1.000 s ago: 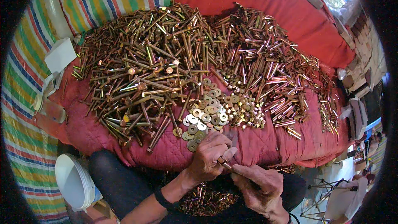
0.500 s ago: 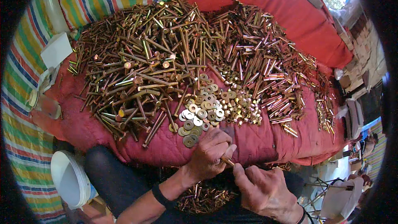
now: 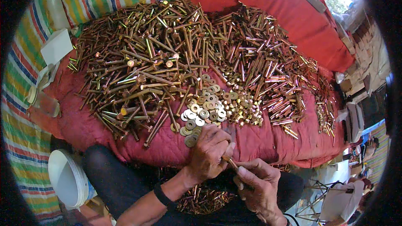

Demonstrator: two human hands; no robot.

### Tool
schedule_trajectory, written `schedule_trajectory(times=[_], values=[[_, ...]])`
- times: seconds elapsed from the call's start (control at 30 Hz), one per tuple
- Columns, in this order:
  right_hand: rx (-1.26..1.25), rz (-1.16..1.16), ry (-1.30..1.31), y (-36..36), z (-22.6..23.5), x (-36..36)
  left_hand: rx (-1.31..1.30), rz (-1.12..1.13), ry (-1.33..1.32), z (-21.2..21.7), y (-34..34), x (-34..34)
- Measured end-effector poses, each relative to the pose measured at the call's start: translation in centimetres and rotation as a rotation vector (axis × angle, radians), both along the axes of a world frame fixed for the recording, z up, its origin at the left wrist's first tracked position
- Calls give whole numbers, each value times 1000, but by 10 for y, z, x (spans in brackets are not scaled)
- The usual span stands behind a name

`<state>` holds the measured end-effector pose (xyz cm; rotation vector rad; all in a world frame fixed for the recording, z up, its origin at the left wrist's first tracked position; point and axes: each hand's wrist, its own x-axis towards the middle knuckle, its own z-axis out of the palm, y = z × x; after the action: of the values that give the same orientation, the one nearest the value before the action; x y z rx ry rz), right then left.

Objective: The person sits on the floor and repeatedly picks up metal rods and washers from a large pile, then threads the washers onto the rods by hand. The person handles the items one at a time and places the assembled fasteners back onto the pile.

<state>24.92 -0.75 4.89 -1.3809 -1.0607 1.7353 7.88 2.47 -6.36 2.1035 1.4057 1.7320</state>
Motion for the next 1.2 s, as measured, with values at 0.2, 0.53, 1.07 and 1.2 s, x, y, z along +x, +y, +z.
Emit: schedule_trajectory(times=[0.2,0.53,1.07,1.2], values=[[997,307,-482,1,-16,3,26,-49,-34,-1,3,-2],[293,0,-62,-5,-17,-5,33,-119,-80,-4,7,-6],[1078,-699,-556,5,18,59,-116,-74,-53,-10,7,-3],[404,-375,-345,2,4,34,-154,-48,-133,-9,7,-3]])
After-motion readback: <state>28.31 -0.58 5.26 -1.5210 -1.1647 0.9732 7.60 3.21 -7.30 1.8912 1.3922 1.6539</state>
